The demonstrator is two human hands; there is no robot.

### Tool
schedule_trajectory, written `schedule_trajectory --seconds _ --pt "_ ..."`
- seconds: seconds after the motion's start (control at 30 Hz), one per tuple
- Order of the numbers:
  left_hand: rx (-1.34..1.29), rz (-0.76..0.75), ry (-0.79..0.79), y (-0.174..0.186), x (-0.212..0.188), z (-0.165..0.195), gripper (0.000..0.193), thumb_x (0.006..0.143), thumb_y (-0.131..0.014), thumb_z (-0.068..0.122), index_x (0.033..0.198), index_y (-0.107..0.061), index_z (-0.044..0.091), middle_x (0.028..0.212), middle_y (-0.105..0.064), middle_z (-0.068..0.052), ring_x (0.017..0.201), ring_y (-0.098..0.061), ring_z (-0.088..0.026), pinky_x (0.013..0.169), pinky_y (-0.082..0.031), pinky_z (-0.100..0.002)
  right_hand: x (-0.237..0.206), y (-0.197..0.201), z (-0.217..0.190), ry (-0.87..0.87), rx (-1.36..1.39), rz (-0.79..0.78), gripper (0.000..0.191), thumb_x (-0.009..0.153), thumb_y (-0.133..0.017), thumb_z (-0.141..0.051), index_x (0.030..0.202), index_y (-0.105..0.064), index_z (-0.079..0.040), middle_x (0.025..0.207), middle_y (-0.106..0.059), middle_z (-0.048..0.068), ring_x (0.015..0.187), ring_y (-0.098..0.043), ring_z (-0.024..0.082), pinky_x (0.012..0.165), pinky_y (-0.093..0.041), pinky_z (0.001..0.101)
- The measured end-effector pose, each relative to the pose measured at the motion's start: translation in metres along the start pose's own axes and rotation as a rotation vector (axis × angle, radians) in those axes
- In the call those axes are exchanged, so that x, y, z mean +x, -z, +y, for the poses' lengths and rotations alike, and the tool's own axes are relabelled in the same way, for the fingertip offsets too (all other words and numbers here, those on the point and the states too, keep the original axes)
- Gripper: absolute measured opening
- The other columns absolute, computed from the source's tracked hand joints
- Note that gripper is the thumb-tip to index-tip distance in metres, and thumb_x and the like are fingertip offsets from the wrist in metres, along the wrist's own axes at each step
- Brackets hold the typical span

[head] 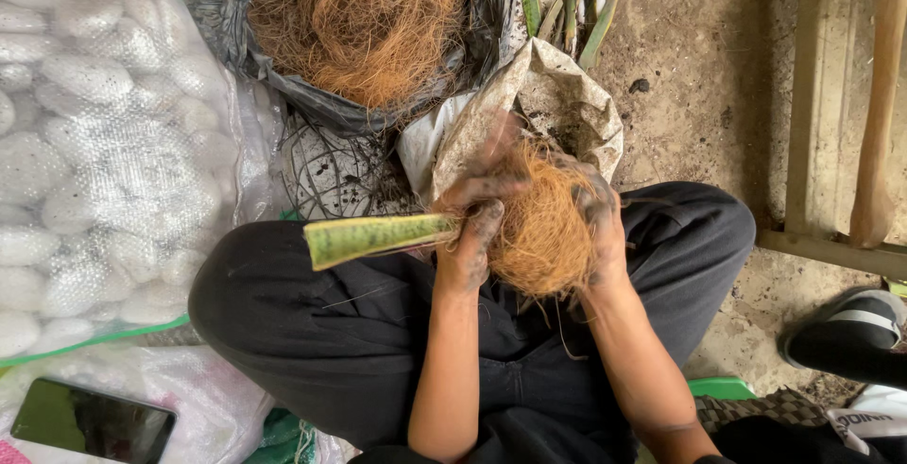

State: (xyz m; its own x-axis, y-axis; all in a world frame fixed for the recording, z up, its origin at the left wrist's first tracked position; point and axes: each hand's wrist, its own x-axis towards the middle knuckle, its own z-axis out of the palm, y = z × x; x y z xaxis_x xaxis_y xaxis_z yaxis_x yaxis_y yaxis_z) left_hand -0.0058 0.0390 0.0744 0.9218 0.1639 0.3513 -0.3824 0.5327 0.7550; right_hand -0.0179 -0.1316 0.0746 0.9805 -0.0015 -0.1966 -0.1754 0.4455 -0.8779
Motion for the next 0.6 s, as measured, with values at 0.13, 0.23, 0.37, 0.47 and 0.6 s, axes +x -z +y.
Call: schedule_trajectory --seconds 0.13,0.23,0.37,0.47,0.6 --pt "-0.313 0.183 0.224 0.004 -0.012 -0.018 0.022 0.107 -0.071 0.021 0.099 -0.075 0.002 0.115 -0.076 -0.015 0.104 -0.073 -0.027 0.092 -0.063 -0.046 -0.002 -0.031 -0.015 0.044 0.081 -0.158 0.077 0.100 -0.073 -0.056 0.145 -0.036 -0.006 0.142 -0.047 0.022 0.135 -0.053 0.035 0.116 -0.050 0.0523" --pt "-0.451 0.340 0.310 0.005 -0.014 -0.013 0.025 0.109 -0.067 0.026 0.104 -0.074 0.002 0.113 -0.073 -0.014 0.107 -0.072 -0.027 0.093 -0.062 -0.043 0.002 -0.051 -0.018 0.366 -0.289 -0.093 0.085 0.098 -0.070 -0.064 0.157 -0.031 -0.016 0.168 -0.028 0.015 0.156 -0.038 0.036 0.125 -0.044 0.0542" --pt "-0.703 0.486 0.436 -0.008 -0.006 0.009 0.035 0.106 -0.062 0.032 0.122 -0.070 0.002 0.120 -0.070 -0.016 0.110 -0.070 -0.030 0.092 -0.060 -0.046 0.014 -0.040 -0.001 0.891 -0.521 -0.312 0.064 0.094 -0.058 -0.063 0.139 -0.058 -0.018 0.157 -0.045 0.013 0.146 -0.050 0.038 0.124 -0.042 0.0543" --pt "-0.439 0.403 0.399 -0.020 0.006 0.021 0.040 0.101 -0.063 0.030 0.130 -0.066 0.003 0.134 -0.066 -0.012 0.124 -0.064 -0.025 0.108 -0.052 -0.045 0.021 -0.016 0.013 0.803 -0.544 -0.221 0.054 0.094 -0.071 -0.052 0.130 -0.067 -0.011 0.142 -0.061 0.017 0.134 -0.059 0.036 0.119 -0.048 0.0523" --pt "-0.019 0.008 0.098 -0.022 0.026 0.015 0.035 0.105 -0.061 0.030 0.127 -0.067 0.003 0.140 -0.063 -0.012 0.141 -0.054 -0.026 0.127 -0.036 -0.042 0.022 0.000 0.003 0.182 -0.114 -0.028 0.066 0.095 -0.077 -0.051 0.136 -0.060 -0.002 0.137 -0.061 0.020 0.129 -0.057 0.034 0.114 -0.045 0.0508"
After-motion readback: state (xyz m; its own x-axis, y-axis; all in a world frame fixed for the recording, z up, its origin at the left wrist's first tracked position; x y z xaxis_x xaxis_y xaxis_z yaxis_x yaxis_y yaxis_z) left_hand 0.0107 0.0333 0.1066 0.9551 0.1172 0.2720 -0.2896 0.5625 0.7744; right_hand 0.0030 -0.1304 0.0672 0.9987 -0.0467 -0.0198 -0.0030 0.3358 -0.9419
